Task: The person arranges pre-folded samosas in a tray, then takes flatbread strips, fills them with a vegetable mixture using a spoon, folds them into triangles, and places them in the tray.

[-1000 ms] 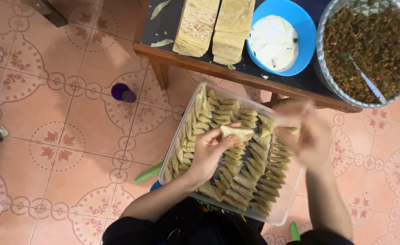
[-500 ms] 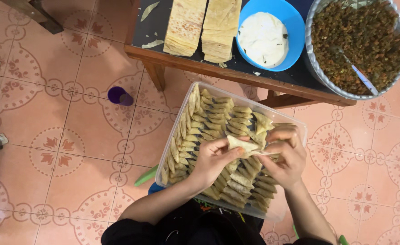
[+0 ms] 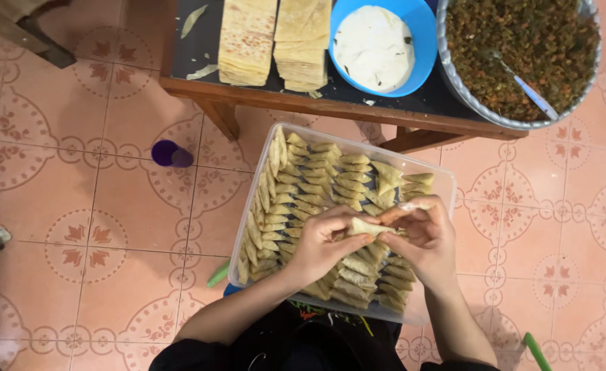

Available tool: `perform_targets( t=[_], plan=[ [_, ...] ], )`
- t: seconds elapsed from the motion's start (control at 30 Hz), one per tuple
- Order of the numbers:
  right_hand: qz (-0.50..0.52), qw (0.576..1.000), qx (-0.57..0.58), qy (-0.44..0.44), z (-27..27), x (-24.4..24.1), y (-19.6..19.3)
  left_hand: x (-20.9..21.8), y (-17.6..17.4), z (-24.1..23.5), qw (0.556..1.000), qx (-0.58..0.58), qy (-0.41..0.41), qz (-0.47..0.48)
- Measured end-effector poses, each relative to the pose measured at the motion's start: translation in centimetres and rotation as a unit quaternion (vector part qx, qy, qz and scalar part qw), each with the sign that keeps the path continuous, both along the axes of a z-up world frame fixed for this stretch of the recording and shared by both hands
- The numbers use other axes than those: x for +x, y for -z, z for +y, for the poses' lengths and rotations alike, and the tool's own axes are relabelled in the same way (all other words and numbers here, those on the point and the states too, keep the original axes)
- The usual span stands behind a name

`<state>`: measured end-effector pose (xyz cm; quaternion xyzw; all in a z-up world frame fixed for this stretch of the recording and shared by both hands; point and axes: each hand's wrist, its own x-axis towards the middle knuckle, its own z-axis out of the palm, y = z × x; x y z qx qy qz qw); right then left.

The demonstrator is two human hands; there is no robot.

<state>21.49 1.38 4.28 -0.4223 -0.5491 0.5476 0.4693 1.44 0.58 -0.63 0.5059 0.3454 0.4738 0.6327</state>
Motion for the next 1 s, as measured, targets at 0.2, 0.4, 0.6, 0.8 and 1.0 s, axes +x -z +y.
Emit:
perform_targets(
  t=[0.2,0.4,0.6,0.8,1.0],
  plan=[
    [-0.123,0.991,0.045,-0.014,0.0,3.8,-0.1,1.9,0.4,0.8,0.991,0.109,0.012,0.076],
    [-0.277,0.96,-0.027,0.021,-2.2,5.5,-0.7,5.0,0.1,1.0,0.961,0.06,0.156,0.22],
    [-0.32,0.935,0.04,0.147,-1.0,8.0,2.2,7.0,4.2,5.3,0.927,0.233,0.122,0.267],
    [-0.398,0.886,0.07,0.228,2.7,8.9,6.3,8.7,7.8,12.6,0.654,0.524,0.125,0.531],
    [-0.312,0.902,0.036,0.297,2.0,9.6,7.4,11.3,9.7,14.0,0.57,0.609,0.188,0.518]
  ],
)
